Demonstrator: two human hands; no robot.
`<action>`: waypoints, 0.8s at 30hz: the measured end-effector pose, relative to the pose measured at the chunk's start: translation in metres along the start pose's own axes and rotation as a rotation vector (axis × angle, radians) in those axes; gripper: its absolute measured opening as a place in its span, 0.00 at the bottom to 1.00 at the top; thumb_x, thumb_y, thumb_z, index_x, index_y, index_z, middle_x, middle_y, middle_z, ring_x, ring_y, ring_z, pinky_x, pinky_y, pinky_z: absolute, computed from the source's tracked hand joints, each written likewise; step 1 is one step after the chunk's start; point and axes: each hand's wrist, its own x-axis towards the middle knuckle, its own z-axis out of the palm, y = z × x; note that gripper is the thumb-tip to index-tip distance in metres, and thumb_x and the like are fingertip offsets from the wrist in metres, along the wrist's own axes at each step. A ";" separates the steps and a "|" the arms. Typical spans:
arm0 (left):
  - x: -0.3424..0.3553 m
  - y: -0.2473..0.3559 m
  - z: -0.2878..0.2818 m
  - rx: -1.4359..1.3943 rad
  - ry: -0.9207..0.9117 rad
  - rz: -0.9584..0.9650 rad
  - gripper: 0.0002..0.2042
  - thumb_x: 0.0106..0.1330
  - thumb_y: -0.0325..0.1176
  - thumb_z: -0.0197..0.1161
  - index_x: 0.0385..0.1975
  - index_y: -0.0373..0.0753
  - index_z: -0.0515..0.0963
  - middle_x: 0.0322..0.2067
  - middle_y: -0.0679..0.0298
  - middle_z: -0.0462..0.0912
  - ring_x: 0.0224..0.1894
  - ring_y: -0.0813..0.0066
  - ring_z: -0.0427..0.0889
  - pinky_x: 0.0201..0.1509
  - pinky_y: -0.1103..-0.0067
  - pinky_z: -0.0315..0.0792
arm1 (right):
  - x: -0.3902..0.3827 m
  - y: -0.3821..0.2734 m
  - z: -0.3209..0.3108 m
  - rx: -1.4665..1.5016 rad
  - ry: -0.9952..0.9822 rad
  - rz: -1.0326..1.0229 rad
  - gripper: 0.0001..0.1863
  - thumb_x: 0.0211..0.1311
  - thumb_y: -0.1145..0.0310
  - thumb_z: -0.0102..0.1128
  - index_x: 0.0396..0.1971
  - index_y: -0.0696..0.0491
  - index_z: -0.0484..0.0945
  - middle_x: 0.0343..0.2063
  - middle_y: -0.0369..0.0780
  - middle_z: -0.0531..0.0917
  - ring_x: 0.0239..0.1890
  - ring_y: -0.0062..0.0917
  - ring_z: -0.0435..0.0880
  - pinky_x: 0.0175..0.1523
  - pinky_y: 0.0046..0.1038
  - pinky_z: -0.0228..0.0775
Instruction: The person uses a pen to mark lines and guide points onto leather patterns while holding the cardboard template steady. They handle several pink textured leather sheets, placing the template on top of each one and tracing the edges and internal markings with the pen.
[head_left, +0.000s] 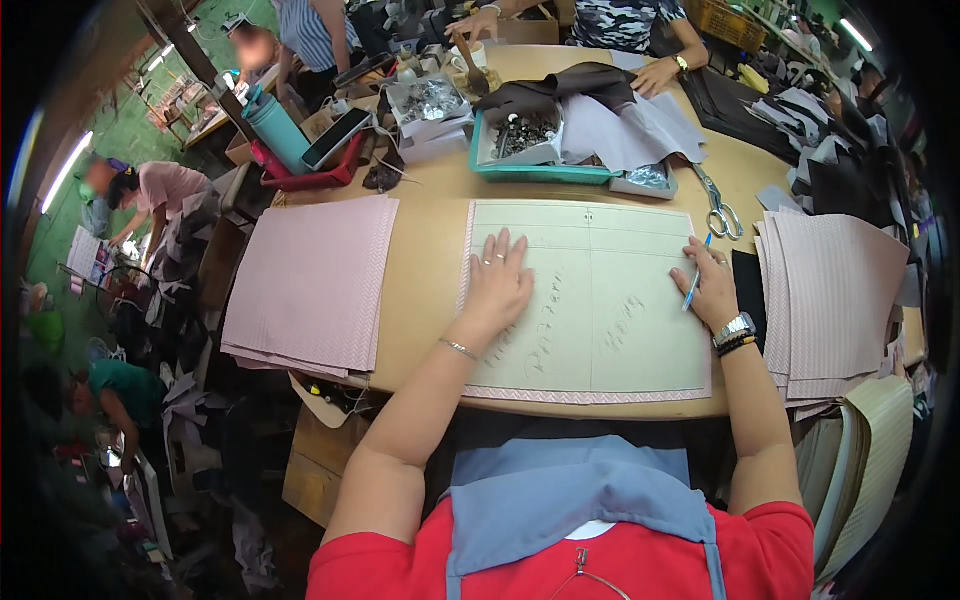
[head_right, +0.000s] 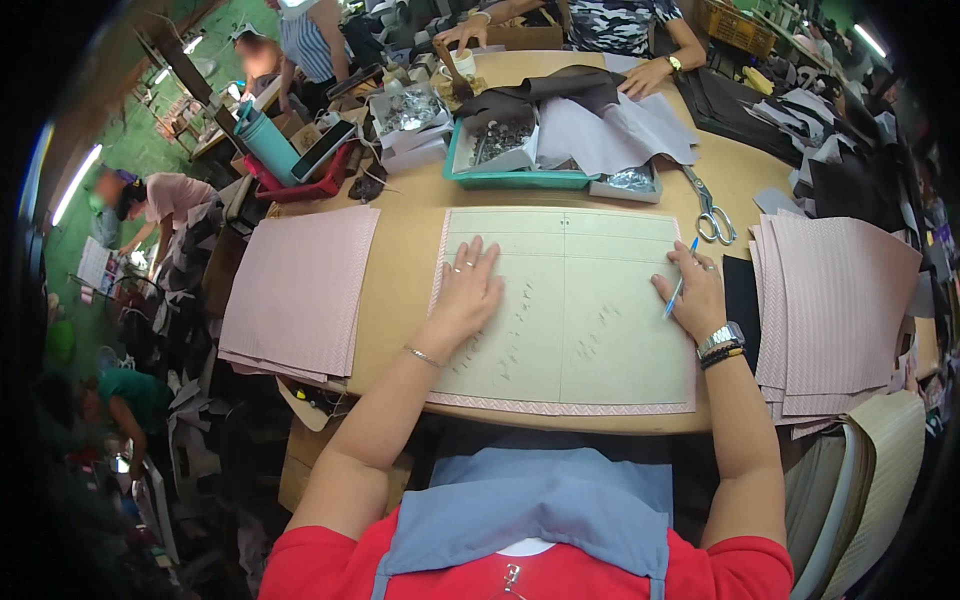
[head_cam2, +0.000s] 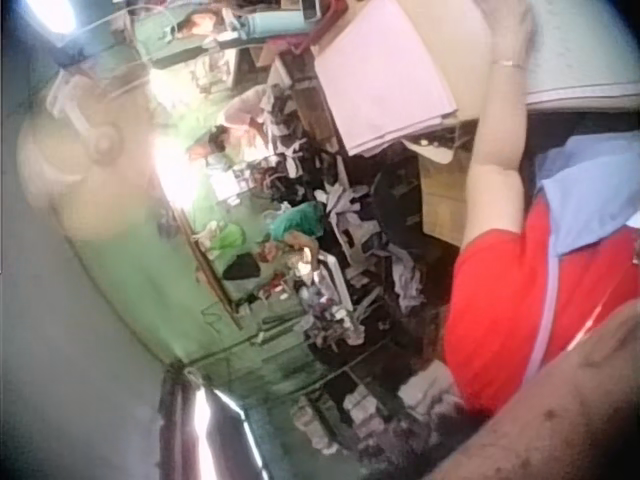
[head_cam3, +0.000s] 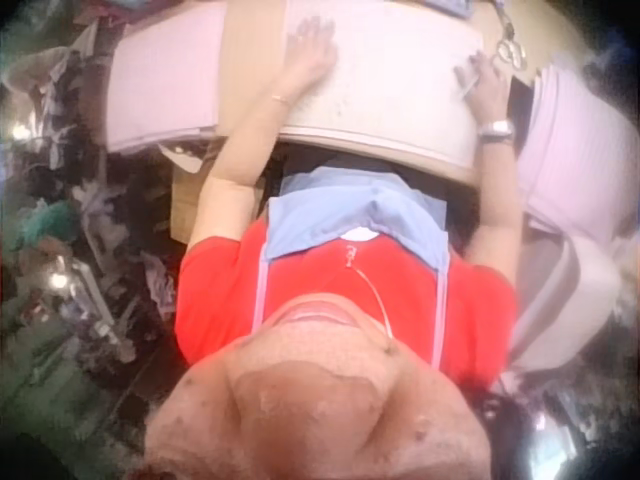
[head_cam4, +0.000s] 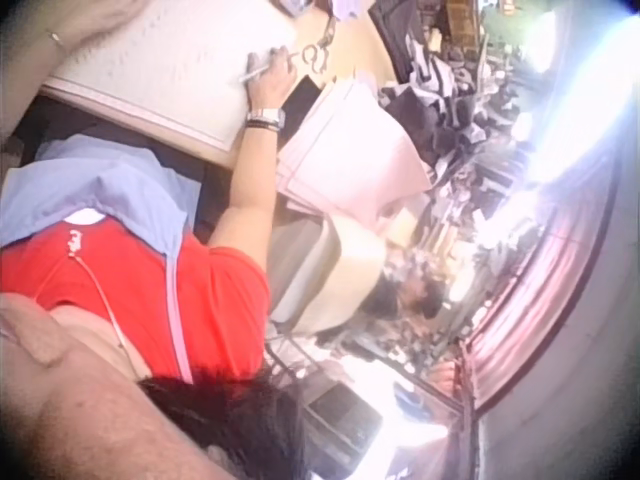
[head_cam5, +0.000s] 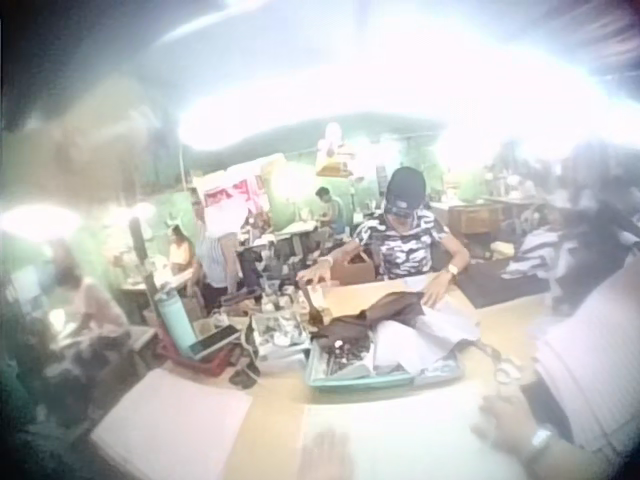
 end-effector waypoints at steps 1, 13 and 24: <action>-0.001 0.008 0.002 0.014 -0.027 -0.034 0.41 0.70 0.60 0.56 0.77 0.42 0.56 0.77 0.45 0.51 0.79 0.42 0.47 0.78 0.44 0.44 | -0.002 -0.001 -0.002 -0.006 -0.006 0.001 0.34 0.61 0.56 0.70 0.63 0.60 0.73 0.51 0.43 0.86 0.58 0.45 0.78 0.65 0.41 0.68; -0.006 0.014 -0.007 0.027 -0.015 -0.090 0.44 0.65 0.70 0.56 0.76 0.48 0.60 0.77 0.47 0.52 0.80 0.45 0.47 0.79 0.46 0.43 | 0.107 -0.102 0.043 0.944 -0.014 0.075 0.17 0.78 0.59 0.56 0.56 0.53 0.82 0.43 0.40 0.88 0.46 0.21 0.85 0.52 0.28 0.77; -0.006 0.018 -0.009 -0.050 0.043 -0.074 0.45 0.62 0.67 0.59 0.74 0.43 0.63 0.76 0.46 0.57 0.79 0.45 0.49 0.77 0.43 0.43 | 0.188 -0.242 0.152 0.739 -0.118 -0.006 0.15 0.60 0.60 0.63 0.34 0.57 0.85 0.23 0.47 0.86 0.27 0.32 0.88 0.39 0.32 0.79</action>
